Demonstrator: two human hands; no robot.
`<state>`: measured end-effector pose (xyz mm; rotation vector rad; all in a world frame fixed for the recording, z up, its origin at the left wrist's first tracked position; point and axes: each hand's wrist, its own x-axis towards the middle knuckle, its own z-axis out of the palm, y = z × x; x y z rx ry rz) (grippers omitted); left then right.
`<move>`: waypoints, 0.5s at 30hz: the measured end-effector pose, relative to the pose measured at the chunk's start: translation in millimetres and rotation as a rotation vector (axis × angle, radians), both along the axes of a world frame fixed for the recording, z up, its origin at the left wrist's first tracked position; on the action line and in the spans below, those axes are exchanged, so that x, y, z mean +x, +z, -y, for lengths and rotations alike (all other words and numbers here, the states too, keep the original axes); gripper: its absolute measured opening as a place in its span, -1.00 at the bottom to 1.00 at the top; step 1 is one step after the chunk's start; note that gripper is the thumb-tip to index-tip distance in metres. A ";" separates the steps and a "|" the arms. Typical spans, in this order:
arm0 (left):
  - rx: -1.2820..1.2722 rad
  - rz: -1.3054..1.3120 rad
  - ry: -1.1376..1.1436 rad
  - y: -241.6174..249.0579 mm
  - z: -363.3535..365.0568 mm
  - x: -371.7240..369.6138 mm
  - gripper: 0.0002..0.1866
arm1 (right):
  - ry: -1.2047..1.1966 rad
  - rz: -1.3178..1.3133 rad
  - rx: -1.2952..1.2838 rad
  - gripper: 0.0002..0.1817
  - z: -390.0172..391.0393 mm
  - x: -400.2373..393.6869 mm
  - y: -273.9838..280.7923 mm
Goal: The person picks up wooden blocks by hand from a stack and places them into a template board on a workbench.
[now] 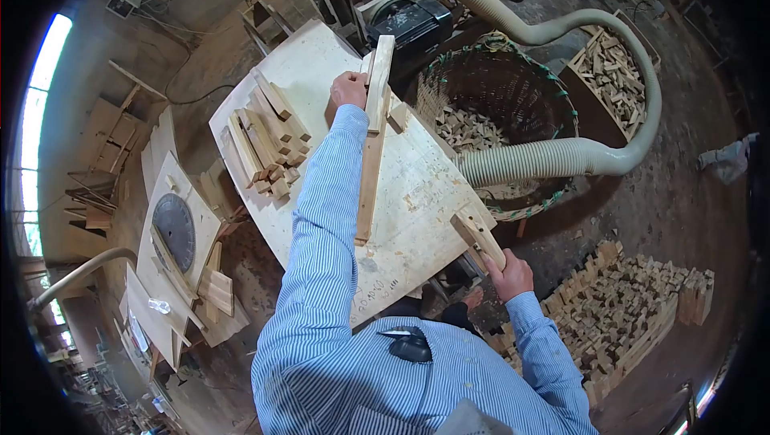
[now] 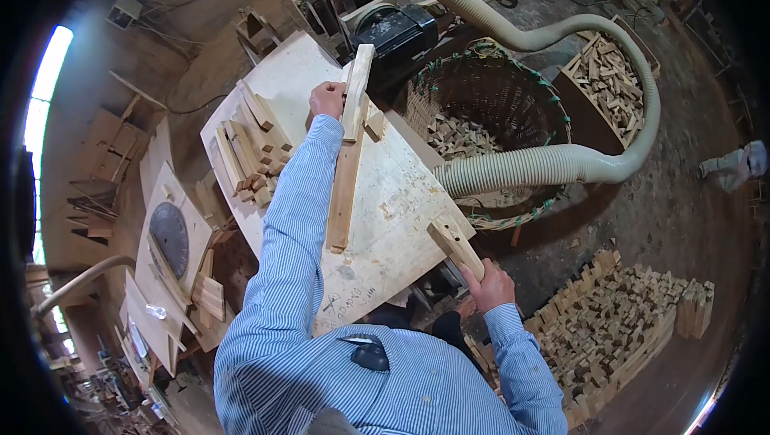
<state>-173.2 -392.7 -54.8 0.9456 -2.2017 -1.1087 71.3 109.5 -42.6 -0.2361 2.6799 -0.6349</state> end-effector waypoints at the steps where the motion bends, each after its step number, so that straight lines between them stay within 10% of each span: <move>1: -0.005 0.014 0.007 -0.6 6.3 -4.4 -0.75 | 0.002 0.005 0.007 -0.40 5.5 -3.8 -0.3; 15: -0.171 0.039 0.049 0.3 80.0 -58.7 -0.74 | -0.048 0.024 -0.019 -0.33 82.7 -49.6 19.9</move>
